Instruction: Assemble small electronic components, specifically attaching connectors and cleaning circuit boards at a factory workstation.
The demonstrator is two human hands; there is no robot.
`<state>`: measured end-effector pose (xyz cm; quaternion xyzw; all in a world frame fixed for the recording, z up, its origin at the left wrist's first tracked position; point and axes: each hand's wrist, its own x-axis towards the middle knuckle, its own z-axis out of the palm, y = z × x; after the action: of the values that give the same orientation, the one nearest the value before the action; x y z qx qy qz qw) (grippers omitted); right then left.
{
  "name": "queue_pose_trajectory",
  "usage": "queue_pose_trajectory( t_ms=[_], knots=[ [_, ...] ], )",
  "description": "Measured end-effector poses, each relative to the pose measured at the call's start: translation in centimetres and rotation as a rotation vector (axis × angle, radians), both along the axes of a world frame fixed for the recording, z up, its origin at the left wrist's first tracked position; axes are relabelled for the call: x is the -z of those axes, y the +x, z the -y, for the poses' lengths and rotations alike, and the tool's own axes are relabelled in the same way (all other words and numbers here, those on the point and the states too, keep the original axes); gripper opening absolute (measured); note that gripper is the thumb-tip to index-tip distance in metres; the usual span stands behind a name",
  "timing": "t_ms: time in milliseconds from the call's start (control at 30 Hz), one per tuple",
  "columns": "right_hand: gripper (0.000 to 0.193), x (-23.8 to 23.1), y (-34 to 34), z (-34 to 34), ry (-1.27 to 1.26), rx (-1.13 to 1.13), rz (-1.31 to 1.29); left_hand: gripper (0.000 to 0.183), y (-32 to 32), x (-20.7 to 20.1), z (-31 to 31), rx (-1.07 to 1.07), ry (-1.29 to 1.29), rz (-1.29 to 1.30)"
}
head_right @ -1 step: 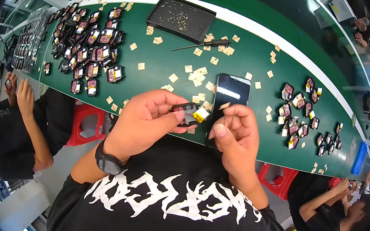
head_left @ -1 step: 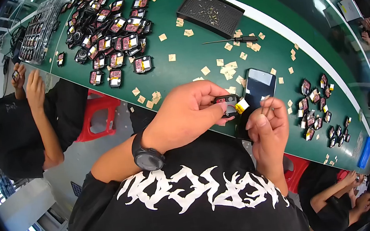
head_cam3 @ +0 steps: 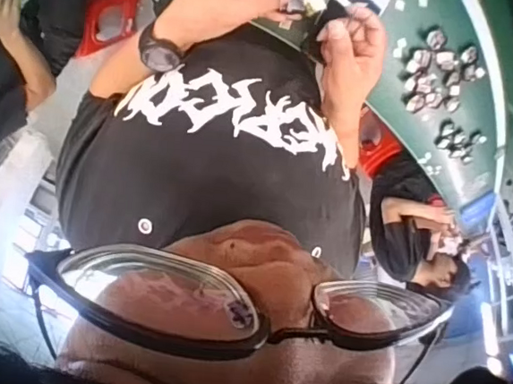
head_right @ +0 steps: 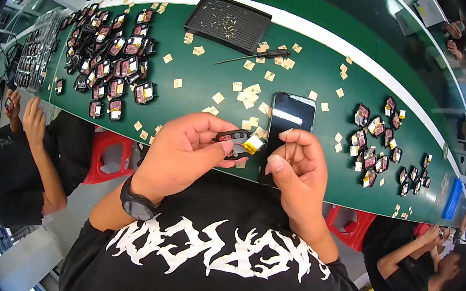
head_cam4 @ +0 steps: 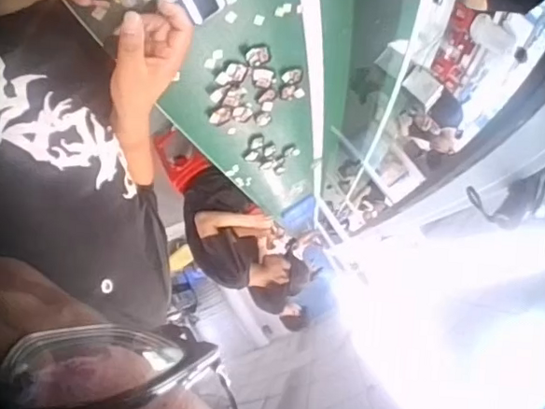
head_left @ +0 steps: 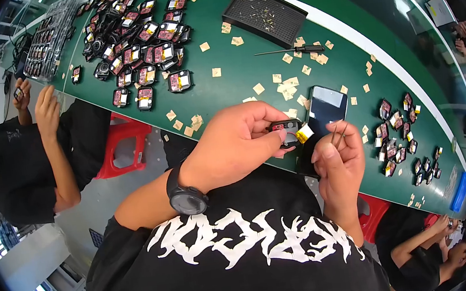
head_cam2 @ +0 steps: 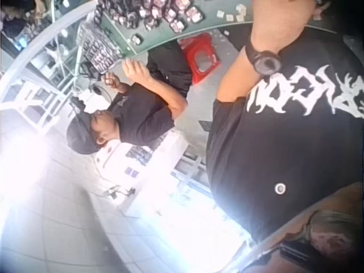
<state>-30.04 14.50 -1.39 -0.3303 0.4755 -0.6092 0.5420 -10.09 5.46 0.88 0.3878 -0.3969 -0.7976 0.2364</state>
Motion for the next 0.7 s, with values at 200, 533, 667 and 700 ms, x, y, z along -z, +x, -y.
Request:
queue_pose_trajectory(
  t_ms=[200,533,667,700],
  knots=[
    [0.015,-1.4,1.5,1.2,0.173,-0.034,-0.163,0.021,-0.3,0.0,-0.3,-0.016,-0.063,0.033],
    [0.009,-0.2,2.2,0.7,0.084,0.044,-0.371,0.019,-0.9,1.2,-0.5,-0.048,-0.093,0.023],
    [0.007,0.1,2.4,1.0,-0.004,0.126,-0.518,0.020,-1.2,1.6,-0.9,-0.046,-0.080,0.034],
    [0.007,0.1,2.4,0.9,-0.004,0.126,-0.519,0.021,-1.2,1.7,-1.1,-0.049,-0.093,0.017]
  ],
)
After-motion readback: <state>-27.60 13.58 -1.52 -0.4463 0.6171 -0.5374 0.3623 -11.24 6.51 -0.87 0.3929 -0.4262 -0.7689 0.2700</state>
